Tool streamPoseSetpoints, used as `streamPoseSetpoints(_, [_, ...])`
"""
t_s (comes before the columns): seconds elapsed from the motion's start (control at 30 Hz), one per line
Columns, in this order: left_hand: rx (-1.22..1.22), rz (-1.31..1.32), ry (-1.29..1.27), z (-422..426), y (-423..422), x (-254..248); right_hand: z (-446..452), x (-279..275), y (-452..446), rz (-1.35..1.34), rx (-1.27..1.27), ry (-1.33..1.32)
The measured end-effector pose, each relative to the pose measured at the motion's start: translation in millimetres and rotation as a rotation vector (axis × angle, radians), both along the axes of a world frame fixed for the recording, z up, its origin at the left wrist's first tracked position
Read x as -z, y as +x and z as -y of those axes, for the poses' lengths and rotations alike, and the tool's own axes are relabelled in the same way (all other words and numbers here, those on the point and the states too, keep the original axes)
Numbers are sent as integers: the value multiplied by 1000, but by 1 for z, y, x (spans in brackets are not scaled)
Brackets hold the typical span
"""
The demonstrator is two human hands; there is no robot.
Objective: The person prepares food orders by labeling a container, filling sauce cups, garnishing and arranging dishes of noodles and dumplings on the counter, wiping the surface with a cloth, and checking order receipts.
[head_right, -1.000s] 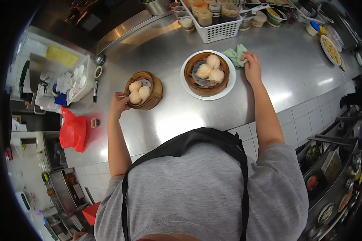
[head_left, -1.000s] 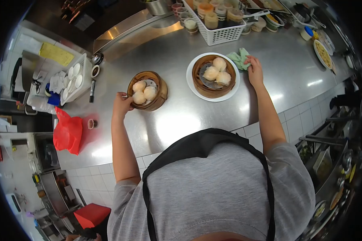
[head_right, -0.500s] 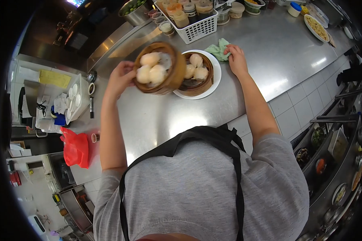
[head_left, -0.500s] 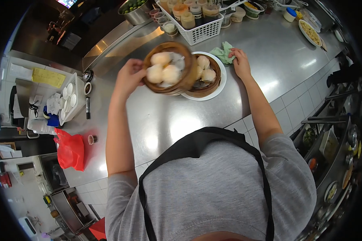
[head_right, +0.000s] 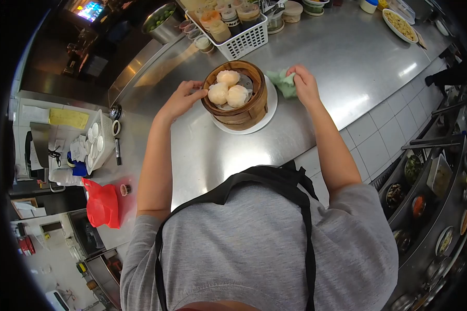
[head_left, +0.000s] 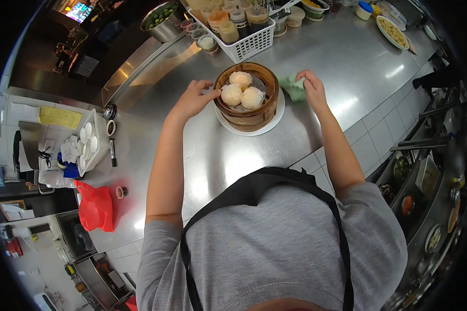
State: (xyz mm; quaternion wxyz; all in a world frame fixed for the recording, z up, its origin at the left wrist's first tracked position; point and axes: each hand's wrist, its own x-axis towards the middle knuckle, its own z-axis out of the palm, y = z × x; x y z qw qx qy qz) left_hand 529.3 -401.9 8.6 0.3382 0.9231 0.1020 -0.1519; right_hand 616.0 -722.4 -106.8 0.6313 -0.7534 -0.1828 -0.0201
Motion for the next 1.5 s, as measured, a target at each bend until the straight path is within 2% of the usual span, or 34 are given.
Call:
streamPoseSetpoints(0.03, [-31, -20, -96, -1, -4, 3, 2, -8, -14, -157, -145, 73])
streamPoseSetpoints(0.1, [-64, -41, -193, -2, -9, 13, -11, -15, -49, -71, -141, -7])
streamPoseSetpoints(0.13, [-116, -128, -389, -2, -10, 23, -21, -18, -60, 21, -127, -87])
streamPoseSetpoints(0.2, [-160, -217, -760, -2, -12, 42, -39, -13, -69, 56, -86, -46])
streamPoseSetpoints(0.33, [-279, -44, -836, -3, -9, 67, -53, 1, -48, 21, -65, 93])
streamPoseSetpoints(0.5, [-412, 90, -797, 22, -11, 65, -64, 1, -6, 63, -22, 39])
streamPoseSetpoints(0.57, [-488, 185, -756, 33, -13, 67, -68, 0, 2, -113, -12, 114])
streamPoseSetpoints(0.6, [-516, 187, -742, 37, -15, 65, -68, -1, -1, -115, -6, 113])
streamPoseSetpoints(0.67, [-466, 158, -725, 28, -14, 61, -72, -3, -7, -56, 187, 371])
streamPoseSetpoints(0.77, [-411, 117, -688, 23, -12, 55, -82, -7, -61, -49, 192, 441])
streamPoseSetpoints(0.83, [-395, 98, -675, 22, -9, 55, -89, -4, -93, 290, 152, 88])
streamPoseSetpoints(0.87, [-377, 87, -677, 19, -8, 55, -86, -5, -99, 289, 155, 82])
streamPoseSetpoints(0.93, [-355, 73, -676, 18, -8, 56, -83, -10, -108, 227, 14, -117])
streamPoseSetpoints(1.07, [-359, 113, -651, 16, -3, 53, -83, -32, -105, 253, -34, -100])
streamPoseSetpoints(1.17, [-365, 96, -647, 16, -10, 57, -89, -31, -108, 412, -62, -167])
streamPoseSetpoints(1.23, [-370, 110, -651, 17, -8, 54, -89, -27, -112, 393, -276, -374])
streamPoseSetpoints(1.37, [-385, 97, -653, 19, -11, 52, -111, -49, -117, 530, -100, -217])
streamPoseSetpoints(1.43, [-382, 107, -657, 17, -12, 54, -116, -34, -115, 523, -208, -431])
streamPoseSetpoints(1.5, [-381, 350, -437, 15, -14, 64, -114, -23, -118, 451, -281, -393])
